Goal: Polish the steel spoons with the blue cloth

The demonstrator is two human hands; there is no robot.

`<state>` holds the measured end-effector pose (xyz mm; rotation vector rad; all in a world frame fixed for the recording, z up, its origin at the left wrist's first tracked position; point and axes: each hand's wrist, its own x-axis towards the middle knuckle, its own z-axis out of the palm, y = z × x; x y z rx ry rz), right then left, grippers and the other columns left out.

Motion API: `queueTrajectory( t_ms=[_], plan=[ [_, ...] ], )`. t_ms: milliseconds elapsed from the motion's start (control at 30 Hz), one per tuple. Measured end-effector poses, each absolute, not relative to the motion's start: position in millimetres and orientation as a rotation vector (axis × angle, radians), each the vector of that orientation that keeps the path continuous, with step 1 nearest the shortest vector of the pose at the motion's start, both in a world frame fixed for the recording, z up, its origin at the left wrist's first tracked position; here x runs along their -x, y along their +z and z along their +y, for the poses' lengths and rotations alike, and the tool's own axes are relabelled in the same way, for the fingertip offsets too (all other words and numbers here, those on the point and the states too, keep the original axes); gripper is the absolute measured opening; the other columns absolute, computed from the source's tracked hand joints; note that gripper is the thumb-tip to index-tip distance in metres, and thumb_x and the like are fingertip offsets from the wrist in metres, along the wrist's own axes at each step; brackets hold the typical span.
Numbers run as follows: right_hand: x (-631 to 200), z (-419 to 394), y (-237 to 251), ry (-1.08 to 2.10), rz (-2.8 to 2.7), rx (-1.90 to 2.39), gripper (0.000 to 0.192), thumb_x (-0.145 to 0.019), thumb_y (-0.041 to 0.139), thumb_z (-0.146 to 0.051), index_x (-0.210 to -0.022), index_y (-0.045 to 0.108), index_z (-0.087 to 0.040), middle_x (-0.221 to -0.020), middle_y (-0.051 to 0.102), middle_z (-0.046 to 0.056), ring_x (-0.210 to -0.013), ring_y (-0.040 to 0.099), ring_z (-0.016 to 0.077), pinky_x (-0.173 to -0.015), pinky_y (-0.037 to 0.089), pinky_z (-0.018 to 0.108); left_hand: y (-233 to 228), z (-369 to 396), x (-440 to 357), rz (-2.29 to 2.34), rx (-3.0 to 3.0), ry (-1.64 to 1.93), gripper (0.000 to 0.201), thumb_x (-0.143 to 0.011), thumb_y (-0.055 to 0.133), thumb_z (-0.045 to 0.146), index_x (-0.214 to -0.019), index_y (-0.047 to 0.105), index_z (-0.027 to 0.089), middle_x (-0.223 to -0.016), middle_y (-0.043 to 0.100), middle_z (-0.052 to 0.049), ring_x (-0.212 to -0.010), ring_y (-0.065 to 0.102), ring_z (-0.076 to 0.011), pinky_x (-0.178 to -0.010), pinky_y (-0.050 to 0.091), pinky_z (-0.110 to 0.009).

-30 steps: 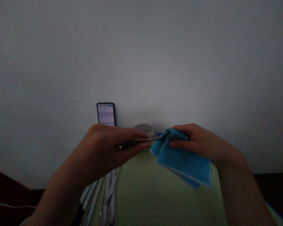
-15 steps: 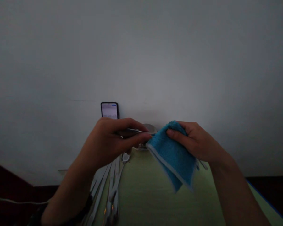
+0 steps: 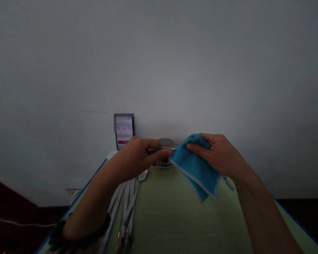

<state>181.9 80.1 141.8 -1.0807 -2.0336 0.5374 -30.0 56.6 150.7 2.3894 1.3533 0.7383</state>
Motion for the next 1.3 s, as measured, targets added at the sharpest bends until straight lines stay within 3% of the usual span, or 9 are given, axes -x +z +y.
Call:
queueTrajectory(
  t_ms=[133,400,600,833,933,1100,1200,1300],
  plan=[
    [-173.3,88.9,130.5,0.478,-1.613,1.152,0.034,-0.071,0.055,-0.050,-0.066,0.060,-0.017,-0.050,0.050,-0.003,-0.045,0.041,0.0091,-0.040,0.030,0.021,146.9,54.5,24.2,1.205,-2.319,0.654,0.038,-0.089,0.029,0.035,-0.067,0.053,0.015,-0.056,0.046,0.004,-0.049,0.042,-0.0061,-0.047,0.035,-0.017],
    [-178.0,96.3,120.4,0.542,-1.316,1.045,0.029,-0.069,0.059,-0.048,-0.064,0.058,-0.019,-0.051,0.048,-0.004,-0.045,0.040,0.0088,-0.041,0.032,0.021,154.0,41.5,40.2,0.994,-2.029,0.474,0.029,-0.091,0.026,0.031,-0.091,0.052,0.017,-0.060,0.054,0.003,-0.053,0.048,-0.0084,-0.051,0.040,-0.018],
    [-170.9,99.7,120.6,0.851,-1.055,0.909,0.026,-0.066,0.063,-0.045,-0.076,0.060,-0.021,-0.064,0.060,-0.002,-0.052,0.052,0.0110,-0.048,0.042,0.024,160.2,34.9,31.1,0.856,-2.177,0.268,0.030,-0.091,0.028,0.027,-0.094,0.056,0.015,-0.064,0.063,-0.002,-0.056,0.056,-0.0093,-0.055,0.045,-0.018],
    [-136.8,86.1,115.1,1.240,-0.800,0.755,0.026,-0.069,0.058,-0.045,-0.075,0.058,-0.020,-0.063,0.058,-0.002,-0.052,0.052,0.0111,-0.055,0.046,0.026,146.2,45.4,2.6,0.937,-2.322,0.307,0.022,-0.085,0.028,0.013,-0.086,0.051,0.012,-0.069,0.065,-0.006,-0.062,0.060,-0.0116,-0.061,0.048,-0.023],
    [-127.3,83.3,109.1,1.276,-0.880,0.634,0.027,-0.073,0.055,-0.044,-0.082,0.059,-0.019,-0.065,0.056,-0.002,-0.054,0.050,0.0094,-0.052,0.043,0.023,140.7,52.8,8.0,0.976,-2.321,0.390,0.018,-0.081,0.032,0.011,-0.079,0.050,0.014,-0.067,0.063,-0.003,-0.062,0.059,-0.0107,-0.061,0.047,-0.021],
    [-142.3,95.2,102.4,1.087,-1.213,0.822,0.030,-0.074,0.053,-0.047,-0.073,0.055,-0.017,-0.057,0.044,-0.005,-0.049,0.039,0.0063,-0.044,0.031,0.020,146.6,57.4,34.2,1.289,-2.294,0.324,0.032,-0.087,0.031,0.032,-0.076,0.056,0.015,-0.061,0.062,-0.001,-0.055,0.058,-0.0106,-0.054,0.044,-0.021],
    [-155.1,96.6,107.6,0.873,-1.600,0.935,0.031,-0.078,0.050,-0.046,-0.068,0.054,-0.016,-0.059,0.044,-0.005,-0.053,0.039,0.0066,-0.048,0.031,0.020,152.7,56.5,43.9,1.539,-2.366,0.574,0.037,-0.087,0.031,0.038,-0.069,0.055,0.015,-0.059,0.058,0.001,-0.053,0.053,-0.0101,-0.053,0.040,-0.021],
    [-157.1,88.9,115.6,0.768,-1.956,0.912,0.028,-0.082,0.046,-0.042,-0.070,0.054,-0.017,-0.061,0.047,-0.004,-0.057,0.042,0.0072,-0.052,0.033,0.020,154.4,55.1,39.3,1.627,-2.398,0.881,0.035,-0.086,0.033,0.043,-0.082,0.055,0.016,-0.065,0.059,0.000,-0.055,0.052,-0.0109,-0.049,0.037,-0.021]
  ],
)
